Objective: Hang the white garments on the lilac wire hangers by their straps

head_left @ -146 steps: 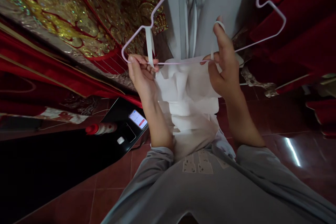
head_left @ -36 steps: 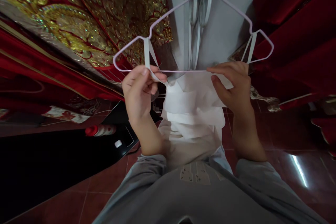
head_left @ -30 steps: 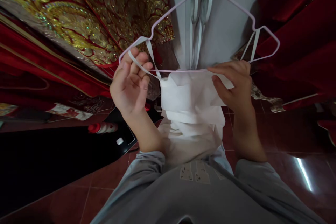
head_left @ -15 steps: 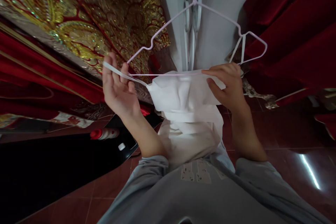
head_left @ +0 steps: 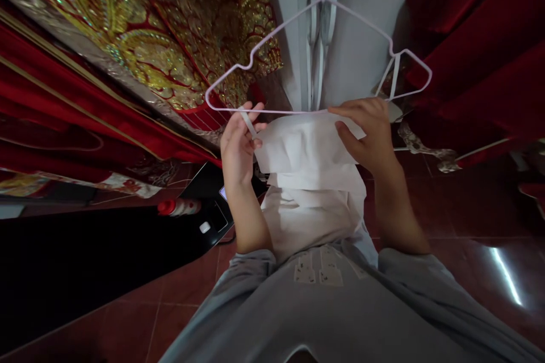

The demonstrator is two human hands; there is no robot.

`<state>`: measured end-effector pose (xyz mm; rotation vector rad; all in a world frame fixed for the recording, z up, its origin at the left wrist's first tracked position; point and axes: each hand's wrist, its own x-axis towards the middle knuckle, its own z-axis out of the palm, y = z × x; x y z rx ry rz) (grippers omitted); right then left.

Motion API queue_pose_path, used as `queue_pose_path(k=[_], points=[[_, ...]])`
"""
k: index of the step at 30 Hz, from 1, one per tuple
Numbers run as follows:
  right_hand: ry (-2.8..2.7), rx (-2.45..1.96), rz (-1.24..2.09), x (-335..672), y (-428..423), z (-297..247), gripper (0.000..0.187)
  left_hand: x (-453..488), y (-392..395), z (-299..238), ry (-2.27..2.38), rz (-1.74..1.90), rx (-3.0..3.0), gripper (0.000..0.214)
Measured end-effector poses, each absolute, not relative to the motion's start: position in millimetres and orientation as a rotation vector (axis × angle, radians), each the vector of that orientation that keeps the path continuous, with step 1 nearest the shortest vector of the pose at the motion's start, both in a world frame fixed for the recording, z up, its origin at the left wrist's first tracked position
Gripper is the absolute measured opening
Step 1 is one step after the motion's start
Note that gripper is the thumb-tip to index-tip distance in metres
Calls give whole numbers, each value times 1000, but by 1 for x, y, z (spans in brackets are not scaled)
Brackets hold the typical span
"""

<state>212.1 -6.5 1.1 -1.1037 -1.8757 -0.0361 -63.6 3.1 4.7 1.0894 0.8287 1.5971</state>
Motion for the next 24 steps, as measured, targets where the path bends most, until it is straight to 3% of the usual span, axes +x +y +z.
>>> queue_pose_path(k=[3, 9, 15, 19, 23, 24], points=[[-1886, -1133, 5, 209, -6, 2, 30, -48, 8, 3, 843, 1592, 1121, 44], [-1899, -1062, 90, 212, -3, 9, 29, -22, 15, 4, 688, 1737, 1083, 15], [-1392, -1042, -63, 254, 21, -1, 27, -9, 15, -2, 777, 1728, 1091, 22], [-1352, -1164, 80, 270, 40, 2, 33, -5, 14, -5, 782, 1745, 1105, 25], [-1362, -1217, 292, 266, 40, 23, 5, -3, 13, -4, 804, 1760, 1108, 18], [-1361, -1213, 336, 265, 39, 28, 9, -2, 13, -4, 813, 1761, 1109, 17]])
